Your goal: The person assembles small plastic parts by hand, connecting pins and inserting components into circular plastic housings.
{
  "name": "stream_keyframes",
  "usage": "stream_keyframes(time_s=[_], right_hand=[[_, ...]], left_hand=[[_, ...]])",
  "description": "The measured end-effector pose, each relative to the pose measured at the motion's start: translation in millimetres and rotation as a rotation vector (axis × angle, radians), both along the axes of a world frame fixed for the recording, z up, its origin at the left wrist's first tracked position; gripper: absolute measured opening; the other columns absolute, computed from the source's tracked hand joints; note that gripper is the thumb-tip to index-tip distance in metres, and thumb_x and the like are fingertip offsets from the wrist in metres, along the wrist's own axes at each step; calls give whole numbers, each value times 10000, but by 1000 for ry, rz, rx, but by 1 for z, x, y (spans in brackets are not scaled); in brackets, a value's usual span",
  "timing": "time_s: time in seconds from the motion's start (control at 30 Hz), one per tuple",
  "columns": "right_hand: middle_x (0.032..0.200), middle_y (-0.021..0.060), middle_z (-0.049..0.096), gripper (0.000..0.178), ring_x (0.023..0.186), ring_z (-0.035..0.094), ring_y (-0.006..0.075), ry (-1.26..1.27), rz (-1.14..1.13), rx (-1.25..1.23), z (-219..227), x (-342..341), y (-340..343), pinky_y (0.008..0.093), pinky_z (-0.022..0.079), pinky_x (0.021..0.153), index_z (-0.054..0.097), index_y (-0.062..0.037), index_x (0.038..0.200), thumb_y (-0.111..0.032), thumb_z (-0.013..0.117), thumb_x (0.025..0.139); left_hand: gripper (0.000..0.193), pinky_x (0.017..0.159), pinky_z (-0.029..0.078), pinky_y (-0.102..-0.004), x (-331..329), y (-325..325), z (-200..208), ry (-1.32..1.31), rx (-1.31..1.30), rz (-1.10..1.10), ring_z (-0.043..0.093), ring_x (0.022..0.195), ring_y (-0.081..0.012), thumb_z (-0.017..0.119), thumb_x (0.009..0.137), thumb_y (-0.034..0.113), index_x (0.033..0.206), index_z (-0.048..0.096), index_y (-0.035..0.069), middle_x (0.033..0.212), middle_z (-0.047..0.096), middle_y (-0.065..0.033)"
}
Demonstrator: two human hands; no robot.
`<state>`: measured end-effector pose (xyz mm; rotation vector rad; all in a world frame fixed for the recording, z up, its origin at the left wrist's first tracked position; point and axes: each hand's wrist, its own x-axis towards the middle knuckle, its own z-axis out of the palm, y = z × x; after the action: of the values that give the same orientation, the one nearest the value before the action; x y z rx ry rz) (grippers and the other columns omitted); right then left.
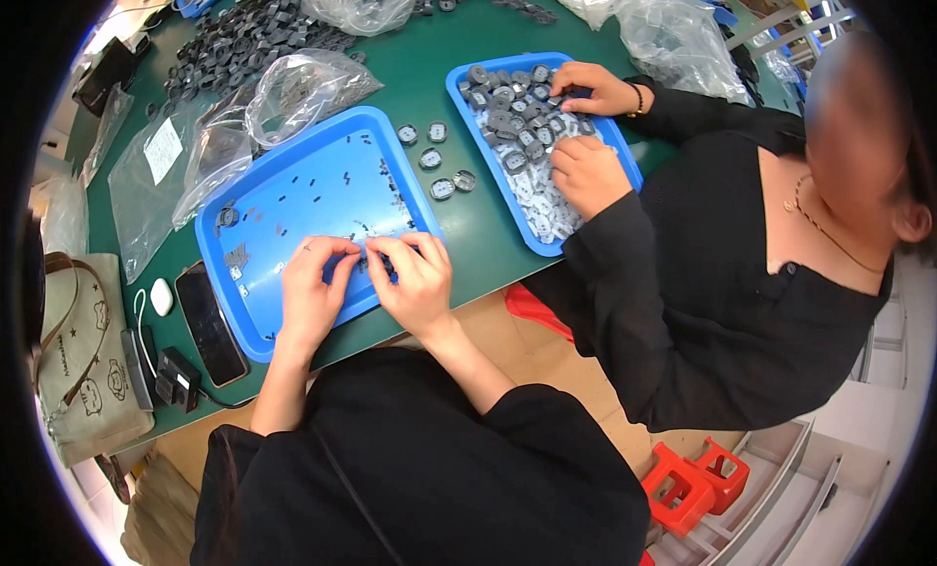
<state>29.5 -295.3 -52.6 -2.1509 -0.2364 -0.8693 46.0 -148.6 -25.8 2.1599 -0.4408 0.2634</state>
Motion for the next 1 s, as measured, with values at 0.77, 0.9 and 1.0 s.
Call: stream_keyframes(time_s=[0.77,0.9,1.0], right_hand=[[707,36,637,166,620,579,211,-8,75,44,2,2,-3,325,431,579,613,-62,762,-37,773,728],[732,41,651,144,621,594,202,21,64,69,3,2,-2,312,449,583,633,-51,816,-14,751,742],[744,45,659,137,624,602,200,22,55,57,2,3,-2,304,458,585,643,-46,838,-9,740,748]], left_hand=[[147,630,432,-389,-1,2,0,163,7,28,558,662,-292,598,918,101,799,571,18,692,587,-100],[113,640,441,-385,-2,1,0,189,-14,48,571,678,-292,607,911,101,839,578,19,721,601,-104],[86,651,455,-379,-2,0,0,161,-55,60,591,702,-290,621,902,97,880,586,22,762,620,-109]])
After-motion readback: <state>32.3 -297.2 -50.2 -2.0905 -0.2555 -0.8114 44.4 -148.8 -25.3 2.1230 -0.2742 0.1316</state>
